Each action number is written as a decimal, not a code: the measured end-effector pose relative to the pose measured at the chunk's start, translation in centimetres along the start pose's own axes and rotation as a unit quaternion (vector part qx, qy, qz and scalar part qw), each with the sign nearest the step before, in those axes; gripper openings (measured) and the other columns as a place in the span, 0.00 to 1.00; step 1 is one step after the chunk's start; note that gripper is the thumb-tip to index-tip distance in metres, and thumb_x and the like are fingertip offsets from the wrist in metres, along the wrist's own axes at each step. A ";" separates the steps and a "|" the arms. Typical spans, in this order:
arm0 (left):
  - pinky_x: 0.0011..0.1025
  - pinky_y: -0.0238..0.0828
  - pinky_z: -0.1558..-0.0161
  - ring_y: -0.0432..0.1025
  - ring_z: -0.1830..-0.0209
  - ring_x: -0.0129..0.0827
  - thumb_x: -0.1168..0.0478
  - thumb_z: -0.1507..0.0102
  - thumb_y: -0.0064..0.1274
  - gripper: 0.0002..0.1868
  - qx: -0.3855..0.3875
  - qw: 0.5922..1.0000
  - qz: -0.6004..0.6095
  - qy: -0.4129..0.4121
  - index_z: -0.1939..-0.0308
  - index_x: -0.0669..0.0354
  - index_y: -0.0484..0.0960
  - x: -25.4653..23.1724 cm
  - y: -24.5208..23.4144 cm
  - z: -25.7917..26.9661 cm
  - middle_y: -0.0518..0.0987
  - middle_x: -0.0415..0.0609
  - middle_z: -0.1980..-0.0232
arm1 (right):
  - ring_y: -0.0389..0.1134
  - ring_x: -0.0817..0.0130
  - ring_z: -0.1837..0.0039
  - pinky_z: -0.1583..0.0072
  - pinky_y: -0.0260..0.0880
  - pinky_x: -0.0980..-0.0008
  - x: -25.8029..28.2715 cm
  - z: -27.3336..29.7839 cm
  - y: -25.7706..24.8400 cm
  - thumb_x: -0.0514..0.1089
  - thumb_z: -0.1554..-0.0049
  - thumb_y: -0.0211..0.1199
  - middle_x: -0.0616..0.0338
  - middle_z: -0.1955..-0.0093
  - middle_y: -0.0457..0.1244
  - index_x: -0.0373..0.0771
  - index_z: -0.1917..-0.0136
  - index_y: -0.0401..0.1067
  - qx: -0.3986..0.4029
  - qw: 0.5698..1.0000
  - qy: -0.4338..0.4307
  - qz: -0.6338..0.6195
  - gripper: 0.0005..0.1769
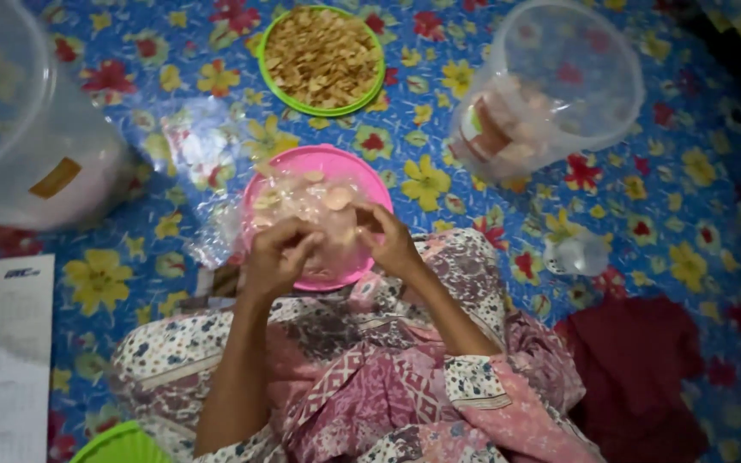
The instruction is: Package small snack items into individual plastic bags
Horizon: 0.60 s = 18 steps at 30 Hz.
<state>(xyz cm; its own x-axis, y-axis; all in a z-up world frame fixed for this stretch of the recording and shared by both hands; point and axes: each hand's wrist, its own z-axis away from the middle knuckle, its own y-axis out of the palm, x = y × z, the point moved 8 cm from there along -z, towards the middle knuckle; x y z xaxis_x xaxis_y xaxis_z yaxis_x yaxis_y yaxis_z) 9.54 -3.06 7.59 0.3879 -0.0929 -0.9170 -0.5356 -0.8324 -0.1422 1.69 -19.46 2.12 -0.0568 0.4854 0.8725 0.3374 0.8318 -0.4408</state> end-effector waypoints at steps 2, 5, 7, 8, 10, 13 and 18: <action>0.28 0.69 0.73 0.72 0.83 0.34 0.66 0.45 0.57 0.01 0.049 0.997 0.039 -0.034 0.70 0.60 0.81 1.0 1.9 0.7 0.76 0.49 0.81 | 0.65 0.49 0.43 0.43 0.65 0.57 -0.3 1.8 -1.0 0.34 0.45 0.54 0.44 0.47 0.63 0.35 0.39 0.63 -0.013 0.997 0.056 -0.050 0.19; 0.39 0.68 0.73 0.72 0.78 0.51 0.67 0.48 0.57 0.03 0.156 0.987 -0.029 -0.025 0.71 0.63 0.80 1.9 4.8 1.5 0.75 0.57 0.80 | 0.64 0.63 0.43 0.43 0.65 0.64 -2.5 4.8 -1.6 0.42 0.41 0.48 0.50 0.47 0.63 0.37 0.41 0.66 -0.057 0.961 0.180 -0.202 0.16; 0.43 0.67 0.70 0.70 0.75 0.57 0.68 0.48 0.56 0.03 0.221 0.970 -0.095 -0.039 0.73 0.64 0.79 0.3 6.4 1.3 0.75 0.61 0.78 | 0.66 0.73 0.51 0.48 0.68 0.73 -5.5 6.1 -1.1 0.48 0.41 0.50 0.57 0.54 0.66 0.39 0.44 0.69 -0.059 0.929 0.220 -0.292 0.16; 0.43 0.67 0.70 0.70 0.75 0.57 0.68 0.48 0.56 0.03 0.227 0.969 -0.093 -0.033 0.73 0.64 0.79 0.7 6.9 1.4 0.75 0.61 0.78 | 0.66 0.73 0.51 0.48 0.68 0.73 -4.9 6.1 -1.4 0.48 0.41 0.50 0.57 0.54 0.66 0.39 0.44 0.69 -0.068 0.929 0.218 -0.290 0.16; 0.39 0.66 0.68 0.70 0.75 0.49 0.63 0.47 0.56 0.04 0.244 0.960 -0.130 -0.029 0.75 0.59 0.79 1.9 7.8 1.9 0.74 0.54 0.80 | 0.66 0.74 0.54 0.50 0.68 0.74 -3.6 6.1 -1.0 0.43 0.44 0.58 0.56 0.56 0.66 0.38 0.48 0.71 -0.037 0.920 0.222 -0.320 0.12; 0.37 0.69 0.64 0.72 0.70 0.49 0.60 0.46 0.56 0.03 0.241 0.958 -0.153 -0.024 0.73 0.55 0.81 2.7 8.4 1.9 0.78 0.52 0.76 | 0.67 0.74 0.58 0.56 0.70 0.77 -6.7 6.6 0.1 0.43 0.50 0.67 0.56 0.60 0.66 0.38 0.53 0.74 -0.003 0.953 0.195 -0.231 0.12; 0.35 0.66 0.64 0.71 0.69 0.45 0.59 0.45 0.53 0.06 0.244 0.953 -0.178 0.004 0.71 0.57 0.80 4.6 8.6 2.6 0.78 0.52 0.72 | 0.65 0.73 0.55 0.52 0.66 0.73 -4.3 6.0 -0.8 0.47 0.49 0.64 0.58 0.59 0.66 0.41 0.54 0.73 0.026 0.976 0.173 -0.131 0.10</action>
<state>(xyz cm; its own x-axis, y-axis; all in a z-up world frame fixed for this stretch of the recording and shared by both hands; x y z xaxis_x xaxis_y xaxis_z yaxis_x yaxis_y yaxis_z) 4.76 -9.20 1.13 0.6150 0.1410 -0.7758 -0.6538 -0.4589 -0.6017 -3.97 -20.57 -2.60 0.1897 0.1410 0.9717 0.3053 0.9321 -0.1949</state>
